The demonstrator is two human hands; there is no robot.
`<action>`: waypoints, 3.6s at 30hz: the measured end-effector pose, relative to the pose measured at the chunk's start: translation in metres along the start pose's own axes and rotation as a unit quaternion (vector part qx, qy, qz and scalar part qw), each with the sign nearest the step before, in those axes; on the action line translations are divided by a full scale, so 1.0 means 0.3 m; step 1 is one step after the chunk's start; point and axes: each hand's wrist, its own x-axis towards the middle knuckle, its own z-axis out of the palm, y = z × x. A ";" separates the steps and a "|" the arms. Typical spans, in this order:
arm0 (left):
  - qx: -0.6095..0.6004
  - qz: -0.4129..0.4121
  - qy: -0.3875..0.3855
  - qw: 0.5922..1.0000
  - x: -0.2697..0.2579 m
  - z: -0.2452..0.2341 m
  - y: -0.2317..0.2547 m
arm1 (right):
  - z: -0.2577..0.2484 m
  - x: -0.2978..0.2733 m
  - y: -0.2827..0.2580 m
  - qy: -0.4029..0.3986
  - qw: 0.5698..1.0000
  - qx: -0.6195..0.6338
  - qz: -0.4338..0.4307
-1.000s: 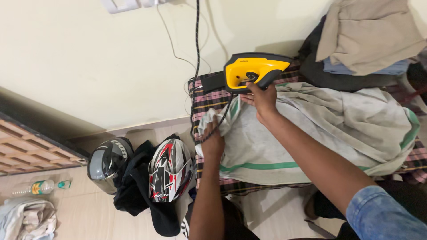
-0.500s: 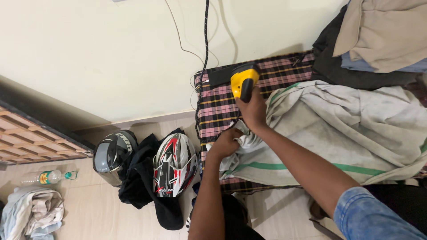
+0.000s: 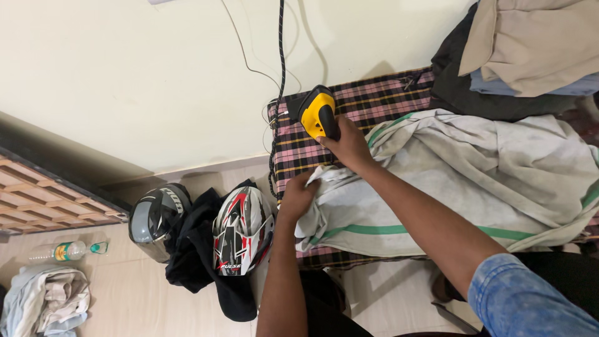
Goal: The person spreads a white towel with green stripes on a table, irons its surface with a yellow and black iron, and then folds the towel.
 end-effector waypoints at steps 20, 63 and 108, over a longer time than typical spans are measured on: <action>0.497 0.197 0.331 0.777 -0.064 0.012 0.292 | -0.485 -0.571 0.315 -0.021 0.984 -0.129 -0.122; 0.270 0.213 0.067 0.936 -0.489 0.415 0.585 | -0.665 -0.868 0.001 -0.045 0.986 -0.019 0.158; -0.569 -0.018 0.063 0.820 0.148 0.017 0.967 | -1.447 -0.650 -0.063 0.340 0.934 -0.037 -0.103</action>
